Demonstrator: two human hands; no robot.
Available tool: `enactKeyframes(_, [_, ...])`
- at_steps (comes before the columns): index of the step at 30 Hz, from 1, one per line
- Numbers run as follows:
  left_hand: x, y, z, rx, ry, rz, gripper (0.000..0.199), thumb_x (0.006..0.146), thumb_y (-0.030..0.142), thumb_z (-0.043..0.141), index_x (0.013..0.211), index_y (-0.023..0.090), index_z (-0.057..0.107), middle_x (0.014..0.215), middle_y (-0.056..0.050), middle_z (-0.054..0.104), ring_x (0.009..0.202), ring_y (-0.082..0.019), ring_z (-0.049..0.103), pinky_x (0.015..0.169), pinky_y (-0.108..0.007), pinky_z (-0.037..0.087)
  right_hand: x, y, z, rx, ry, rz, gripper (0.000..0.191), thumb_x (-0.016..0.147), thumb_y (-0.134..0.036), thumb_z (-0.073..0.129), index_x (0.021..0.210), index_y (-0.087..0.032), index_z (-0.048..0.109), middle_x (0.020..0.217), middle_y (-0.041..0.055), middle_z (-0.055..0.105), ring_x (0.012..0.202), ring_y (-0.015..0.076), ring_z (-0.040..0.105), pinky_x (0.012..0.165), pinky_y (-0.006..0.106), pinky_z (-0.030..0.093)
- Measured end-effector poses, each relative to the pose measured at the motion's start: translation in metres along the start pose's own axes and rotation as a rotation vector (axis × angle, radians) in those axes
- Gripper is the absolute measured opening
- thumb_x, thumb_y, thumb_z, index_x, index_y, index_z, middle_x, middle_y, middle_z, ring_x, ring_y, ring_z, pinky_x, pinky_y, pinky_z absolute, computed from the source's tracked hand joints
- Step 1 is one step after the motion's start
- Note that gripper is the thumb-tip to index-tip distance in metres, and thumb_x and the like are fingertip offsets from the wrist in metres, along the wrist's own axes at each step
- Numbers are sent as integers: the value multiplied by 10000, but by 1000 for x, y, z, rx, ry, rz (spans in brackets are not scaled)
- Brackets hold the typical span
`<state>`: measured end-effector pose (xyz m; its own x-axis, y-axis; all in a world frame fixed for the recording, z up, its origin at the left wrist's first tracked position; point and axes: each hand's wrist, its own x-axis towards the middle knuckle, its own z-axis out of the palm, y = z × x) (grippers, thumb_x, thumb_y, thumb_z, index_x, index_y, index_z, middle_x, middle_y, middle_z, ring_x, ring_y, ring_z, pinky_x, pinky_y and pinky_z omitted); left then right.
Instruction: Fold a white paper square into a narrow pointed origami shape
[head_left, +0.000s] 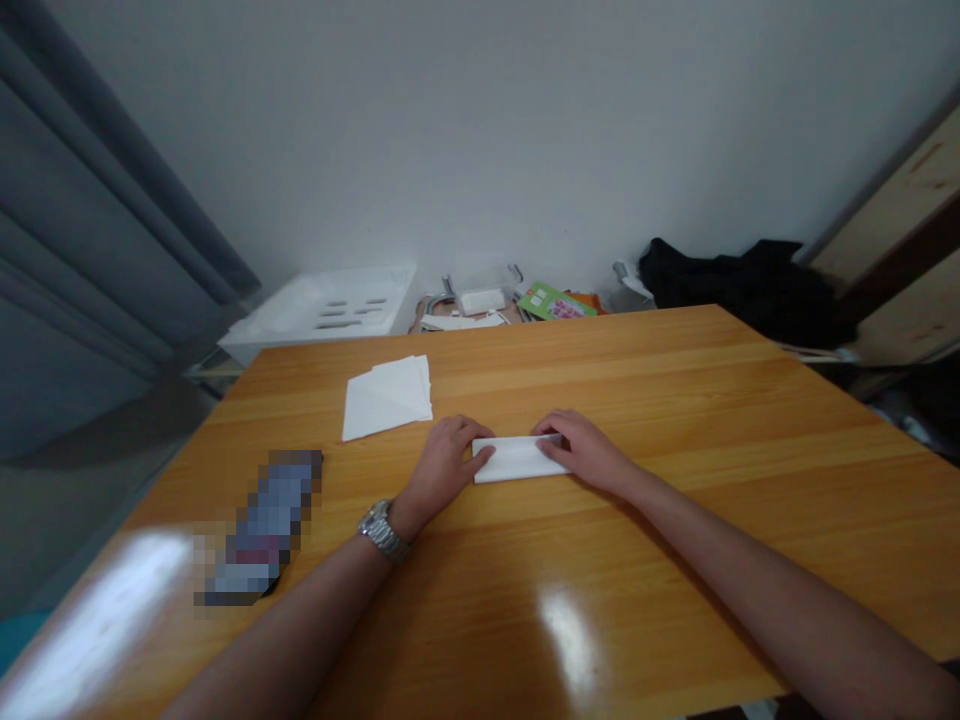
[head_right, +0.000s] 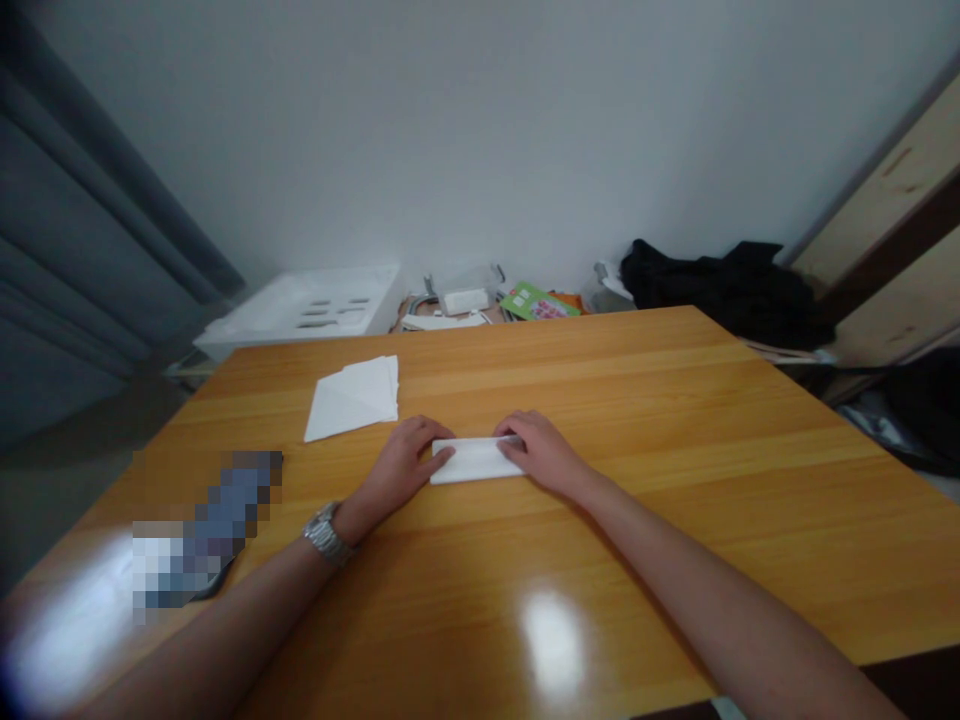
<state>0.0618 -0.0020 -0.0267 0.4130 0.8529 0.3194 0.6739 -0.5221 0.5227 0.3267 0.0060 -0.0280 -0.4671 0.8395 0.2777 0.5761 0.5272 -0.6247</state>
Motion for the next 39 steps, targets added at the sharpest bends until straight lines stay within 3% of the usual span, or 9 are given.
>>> enactKeyframes(4, [-1,0,-1,-60,5,-40,151,939,321,589,1008,227,685,986,-46,719,947,-237,632,931,-421,477,-1,0,0,99,6,58,99,904,-216,591,965,-205,668,952,51,704,879,209,617,797,341,463])
enactKeyframes(9, [-3,2,-2,-287,49,-140,193,935,318,571,1088,234,652,1054,-22,714,968,-194,663,908,-345,535,-3,5,1,215,33,118,153,907,-298,590,1003,-205,665,981,46,713,851,200,633,761,319,482])
enactKeyframes(13, [-4,5,-2,-388,101,-177,191,908,297,605,1079,231,659,996,-10,714,884,-163,672,830,-295,567,-3,5,0,267,41,135,172,910,-330,595,1004,-205,667,969,44,711,849,201,636,756,314,487])
enactKeyframes(17, [-5,6,-1,-424,123,-230,209,884,308,637,1070,222,677,881,-4,694,786,-148,658,714,-257,569,-4,4,-1,307,28,143,187,906,-337,605,1018,-201,669,981,47,712,878,209,639,783,322,488])
enactKeyframes(23, [-5,7,-3,-453,102,-257,199,880,329,649,1033,208,689,838,-2,689,748,-141,653,671,-238,559,-5,3,0,336,32,149,210,902,-358,619,1030,-199,670,988,50,712,879,213,643,790,328,493])
enactKeyframes(30, [-3,12,-7,-434,125,-234,226,877,302,639,1067,211,721,1009,-36,725,859,-167,663,728,-260,575,-6,3,1,379,54,138,243,900,-362,628,1074,-196,662,1045,69,713,929,222,645,829,343,502])
enactKeyframes(39, [-3,8,-5,-431,89,-235,222,884,306,626,1050,186,710,957,-40,712,816,-160,641,702,-247,546,-6,10,7,415,75,168,271,904,-395,636,1099,-216,693,1075,63,723,935,227,652,821,335,488])
